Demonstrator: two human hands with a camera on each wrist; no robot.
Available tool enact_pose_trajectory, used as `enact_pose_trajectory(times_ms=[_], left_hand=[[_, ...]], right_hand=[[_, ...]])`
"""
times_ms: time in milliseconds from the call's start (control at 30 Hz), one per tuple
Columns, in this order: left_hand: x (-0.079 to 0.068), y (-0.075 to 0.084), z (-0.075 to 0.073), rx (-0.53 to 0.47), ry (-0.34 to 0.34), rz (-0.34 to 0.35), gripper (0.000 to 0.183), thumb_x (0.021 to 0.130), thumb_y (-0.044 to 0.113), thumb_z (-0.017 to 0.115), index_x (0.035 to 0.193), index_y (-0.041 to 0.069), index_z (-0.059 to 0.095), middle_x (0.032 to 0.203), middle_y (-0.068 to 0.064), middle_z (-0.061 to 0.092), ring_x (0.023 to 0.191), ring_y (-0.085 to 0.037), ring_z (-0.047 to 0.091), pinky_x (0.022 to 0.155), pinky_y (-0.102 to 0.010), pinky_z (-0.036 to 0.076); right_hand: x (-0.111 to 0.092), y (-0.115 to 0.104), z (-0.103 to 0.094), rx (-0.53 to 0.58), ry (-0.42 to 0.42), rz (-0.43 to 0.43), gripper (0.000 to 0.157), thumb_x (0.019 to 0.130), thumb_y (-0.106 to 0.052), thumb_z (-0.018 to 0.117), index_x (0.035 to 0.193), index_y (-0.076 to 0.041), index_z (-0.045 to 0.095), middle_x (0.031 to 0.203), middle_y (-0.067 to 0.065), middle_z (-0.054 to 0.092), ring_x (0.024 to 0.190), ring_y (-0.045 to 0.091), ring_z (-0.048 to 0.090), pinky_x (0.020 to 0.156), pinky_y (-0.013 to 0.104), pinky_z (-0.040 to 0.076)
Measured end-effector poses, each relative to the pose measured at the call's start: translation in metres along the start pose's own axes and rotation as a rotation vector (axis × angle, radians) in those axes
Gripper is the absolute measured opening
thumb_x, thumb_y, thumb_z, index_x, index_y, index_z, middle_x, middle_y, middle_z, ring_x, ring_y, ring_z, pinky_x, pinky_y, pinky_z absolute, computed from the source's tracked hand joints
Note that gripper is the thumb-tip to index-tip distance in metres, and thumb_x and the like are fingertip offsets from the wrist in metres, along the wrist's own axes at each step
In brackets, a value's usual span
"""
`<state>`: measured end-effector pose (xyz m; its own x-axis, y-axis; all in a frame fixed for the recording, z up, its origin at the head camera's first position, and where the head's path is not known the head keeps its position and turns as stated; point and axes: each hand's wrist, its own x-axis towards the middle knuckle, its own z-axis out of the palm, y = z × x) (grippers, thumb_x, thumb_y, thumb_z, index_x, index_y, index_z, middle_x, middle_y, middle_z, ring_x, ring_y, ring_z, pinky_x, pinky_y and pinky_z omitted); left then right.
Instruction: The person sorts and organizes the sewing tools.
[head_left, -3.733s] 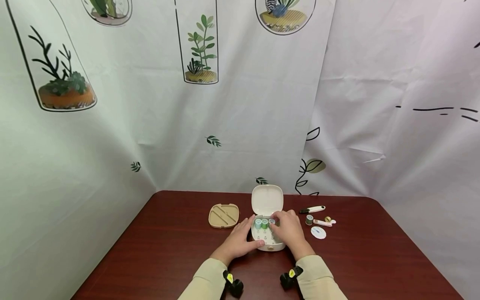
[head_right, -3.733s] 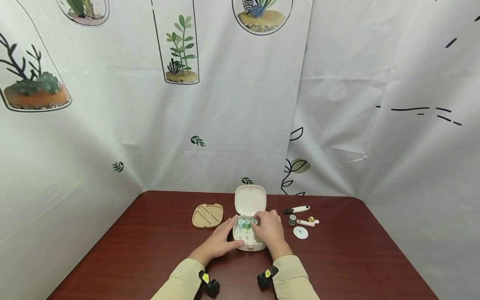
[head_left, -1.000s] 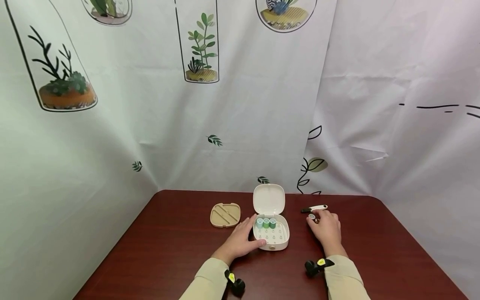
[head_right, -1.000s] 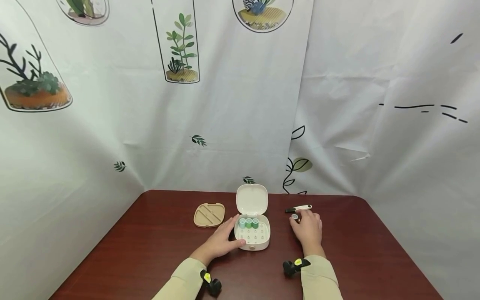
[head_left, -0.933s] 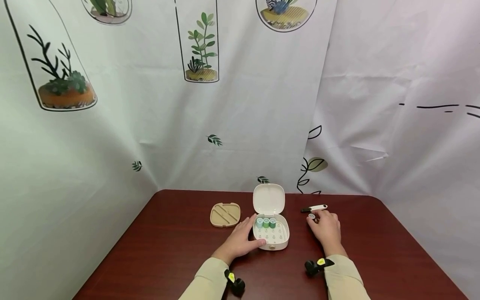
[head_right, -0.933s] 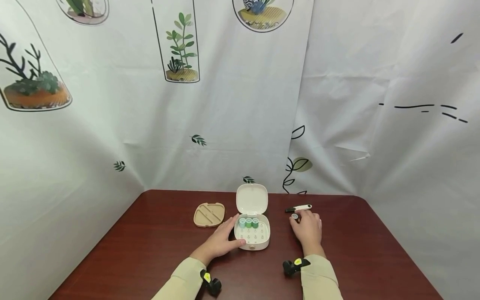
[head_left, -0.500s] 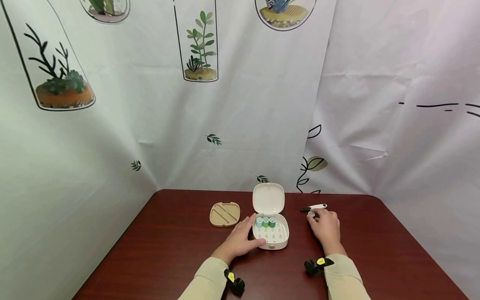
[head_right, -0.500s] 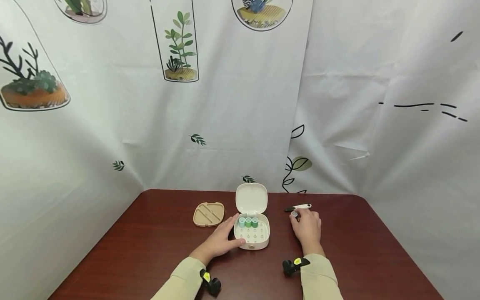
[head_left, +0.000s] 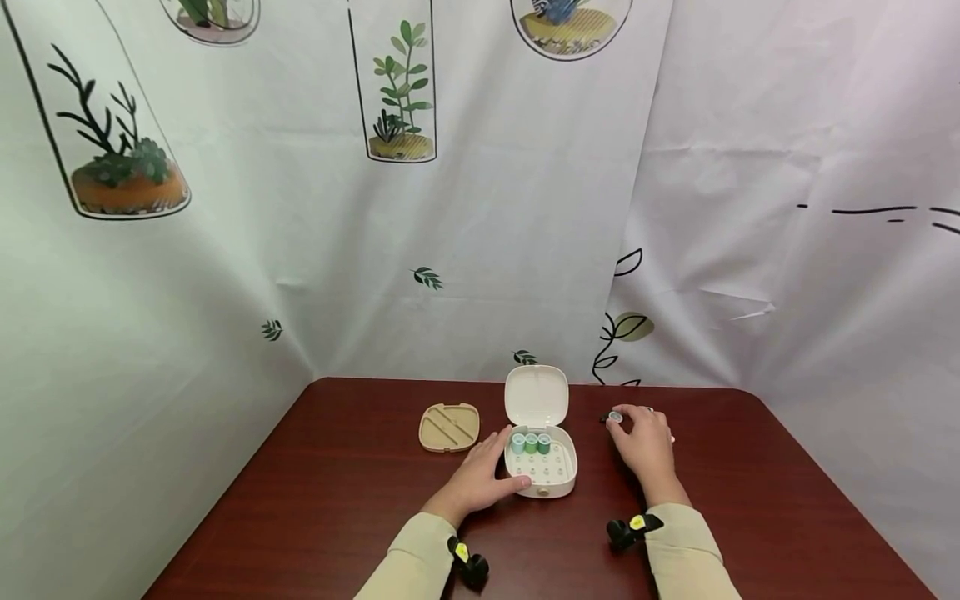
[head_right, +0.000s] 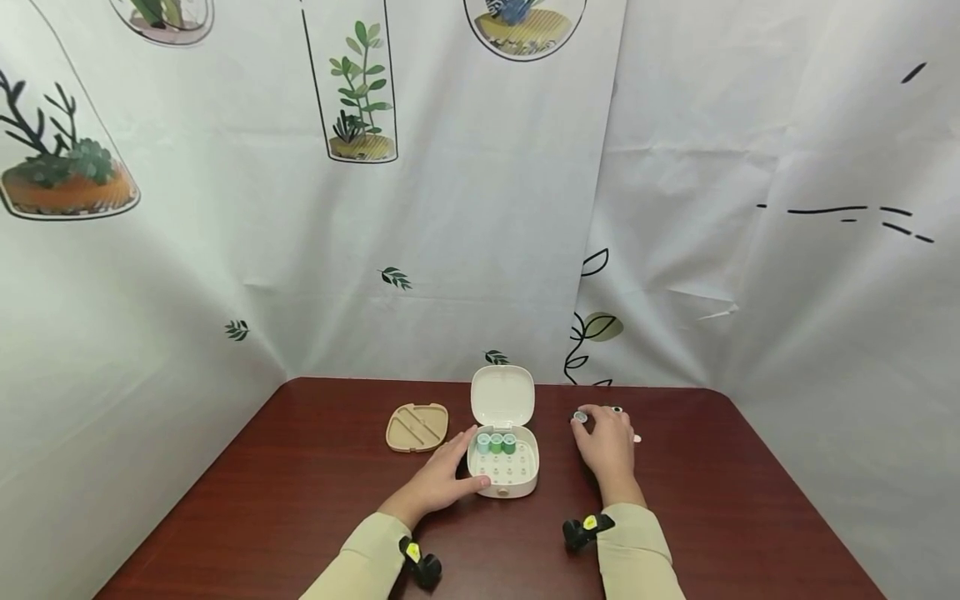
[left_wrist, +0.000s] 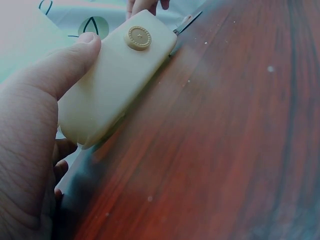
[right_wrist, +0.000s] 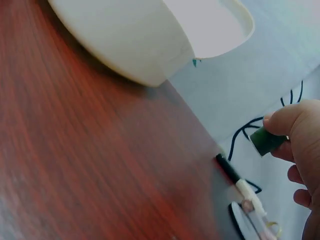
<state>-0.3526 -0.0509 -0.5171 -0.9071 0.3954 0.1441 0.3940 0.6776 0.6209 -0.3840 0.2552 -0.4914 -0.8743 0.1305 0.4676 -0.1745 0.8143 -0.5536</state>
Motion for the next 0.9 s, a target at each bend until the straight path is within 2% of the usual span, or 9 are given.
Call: enact_pose_trajectory(times_ms=[167,367,600,900], left_hand=[[0.001,0.001,0.000,0.004,-0.003,-0.003,0.098,0.088,0.062,0.066,0.162,0.012,0.025,0.163,-0.009,0.032,0.152,-0.031,0.025,0.121,-0.053,0.021],[0.000,0.001,0.000,0.009,-0.005,-0.001,0.097,0.089,0.062,0.066,0.162,0.012,0.025,0.163,-0.009,0.032,0.152,-0.032,0.025,0.121,-0.054,0.022],[0.000,0.001,0.000,0.005,0.001,0.004,0.097,0.089,0.061,0.066,0.161,0.011,0.026,0.163,-0.009,0.033,0.151,-0.031,0.025,0.121,-0.053,0.022],[0.001,0.001,0.000,-0.008,0.002,0.005,0.097,0.089,0.061,0.067,0.161,0.011,0.026,0.163,-0.008,0.032,0.152,-0.032,0.025,0.121,-0.054,0.022]], right_hand=[[0.001,-0.008,-0.001,0.021,-0.031,-0.059,0.029,0.090,-0.019,0.071,0.114,-0.001,0.072,0.112,0.021,0.068,0.116,0.045,0.050,0.096,0.062,0.040],[0.003,-0.019,0.000,0.051,-0.079,-0.105,0.028,0.090,-0.019,0.072,0.113,-0.003,0.072,0.114,0.019,0.068,0.113,0.041,0.054,0.097,0.059,0.043],[0.003,-0.034,0.000,0.100,-0.163,-0.103,0.027,0.092,-0.020,0.071,0.114,-0.006,0.072,0.114,0.014,0.068,0.111,0.033,0.053,0.098,0.055,0.045],[-0.001,-0.048,0.002,0.111,-0.244,-0.110,0.025,0.092,-0.020,0.069,0.116,-0.010,0.071,0.120,0.012,0.067,0.118,0.033,0.053,0.101,0.058,0.045]])
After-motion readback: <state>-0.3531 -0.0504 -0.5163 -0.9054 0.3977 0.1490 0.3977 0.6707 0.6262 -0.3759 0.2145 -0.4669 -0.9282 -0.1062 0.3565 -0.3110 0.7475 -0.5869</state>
